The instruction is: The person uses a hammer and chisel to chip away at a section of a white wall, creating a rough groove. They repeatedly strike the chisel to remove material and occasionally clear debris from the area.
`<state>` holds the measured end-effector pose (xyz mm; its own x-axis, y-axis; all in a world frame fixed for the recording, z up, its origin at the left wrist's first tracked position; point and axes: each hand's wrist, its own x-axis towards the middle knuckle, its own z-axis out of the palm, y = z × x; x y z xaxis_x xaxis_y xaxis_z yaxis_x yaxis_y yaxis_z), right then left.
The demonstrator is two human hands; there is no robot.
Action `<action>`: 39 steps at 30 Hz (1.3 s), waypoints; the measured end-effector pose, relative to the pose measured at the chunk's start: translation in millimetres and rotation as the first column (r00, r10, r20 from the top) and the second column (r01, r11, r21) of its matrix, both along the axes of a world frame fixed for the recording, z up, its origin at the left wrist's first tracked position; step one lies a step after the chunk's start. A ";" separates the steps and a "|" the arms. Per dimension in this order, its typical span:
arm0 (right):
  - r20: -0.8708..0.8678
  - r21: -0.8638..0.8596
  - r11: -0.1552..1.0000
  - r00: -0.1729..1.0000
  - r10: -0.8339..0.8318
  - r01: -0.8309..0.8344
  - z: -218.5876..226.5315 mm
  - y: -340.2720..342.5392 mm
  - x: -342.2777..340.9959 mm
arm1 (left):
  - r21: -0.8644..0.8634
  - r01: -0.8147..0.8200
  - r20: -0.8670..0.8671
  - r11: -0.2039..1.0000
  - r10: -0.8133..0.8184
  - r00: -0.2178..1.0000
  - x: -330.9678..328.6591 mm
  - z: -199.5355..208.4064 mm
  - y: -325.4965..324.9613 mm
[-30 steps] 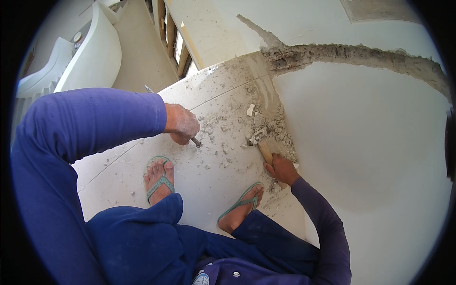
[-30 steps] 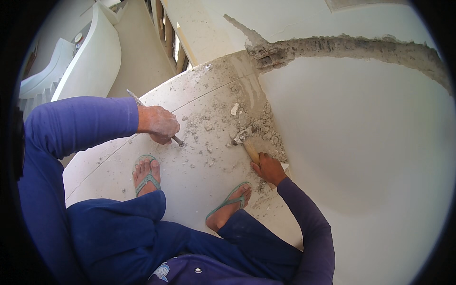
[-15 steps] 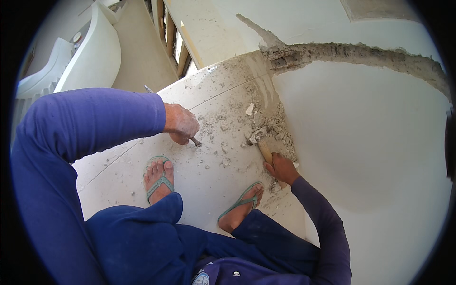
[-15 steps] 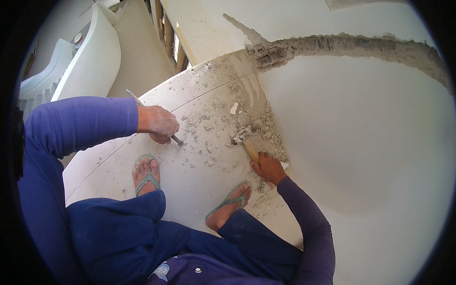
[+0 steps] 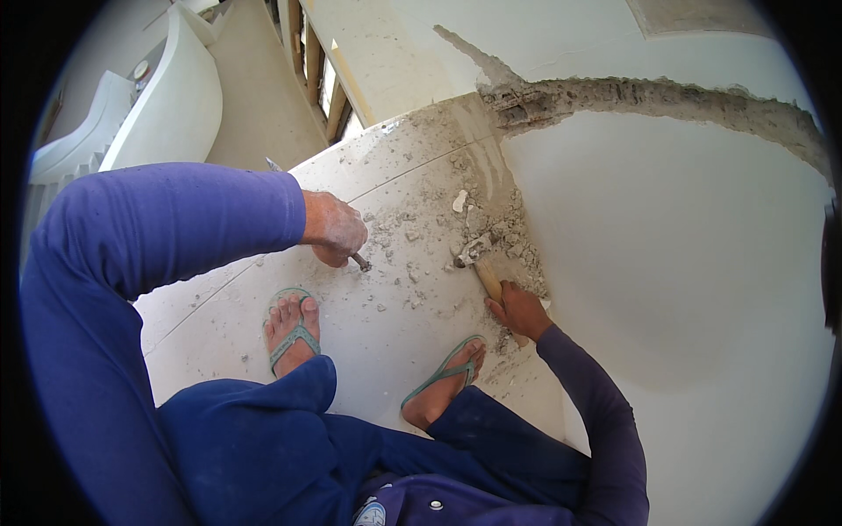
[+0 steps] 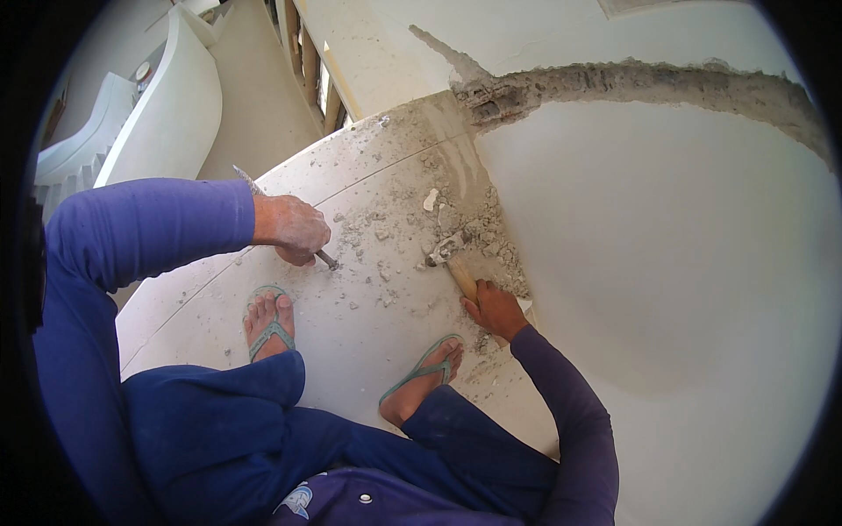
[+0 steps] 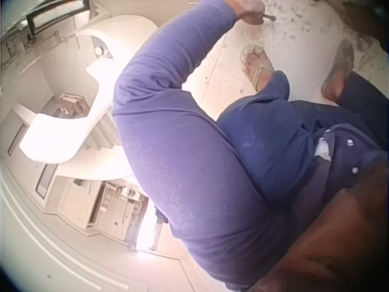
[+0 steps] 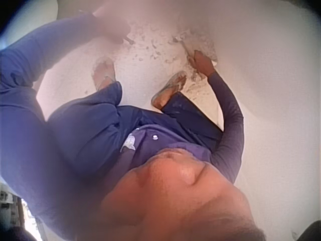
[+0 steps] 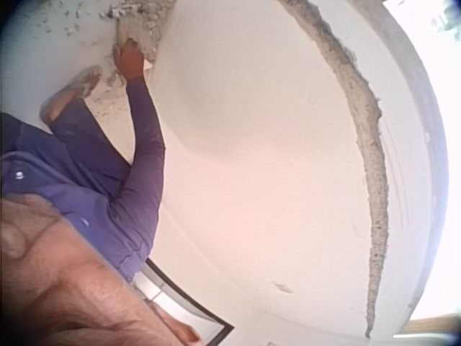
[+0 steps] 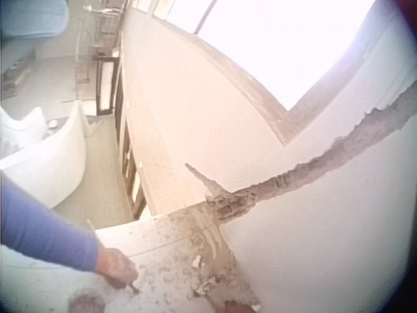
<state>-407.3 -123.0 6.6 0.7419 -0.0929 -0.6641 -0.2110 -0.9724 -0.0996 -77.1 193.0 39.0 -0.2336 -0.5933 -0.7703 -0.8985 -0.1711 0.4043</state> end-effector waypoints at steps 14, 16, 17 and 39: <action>0.007 0.004 1.000 1.000 0.002 -0.003 -0.9 -0.7 -0.8 | 0.017 0.003 -0.001 1.000 -0.003 1.000 0.9 0.7 -0.6; 0.013 0.004 1.000 1.000 0.005 -0.005 -1.5 -0.9 -1.5 | 0.008 -0.007 0.000 1.000 0.007 1.000 0.8 -0.1 -0.1; 0.007 0.005 1.000 1.000 0.003 -0.003 -0.8 -0.3 -0.5 | -0.003 -0.012 -0.001 1.000 0.012 1.000 0.5 -1.8 1.2; 0.005 0.007 1.000 1.000 0.006 -0.006 0.7 0.4 1.1 | -0.021 0.007 -0.006 1.000 -0.007 1.000 -0.1 -5.6 0.4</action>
<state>-406.2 -122.6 7.3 0.7457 -0.0838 -0.6610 -0.2043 -0.9730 -0.1071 -77.2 193.4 33.4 -0.2422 -0.6076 -0.7564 -0.8971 -0.1567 0.4131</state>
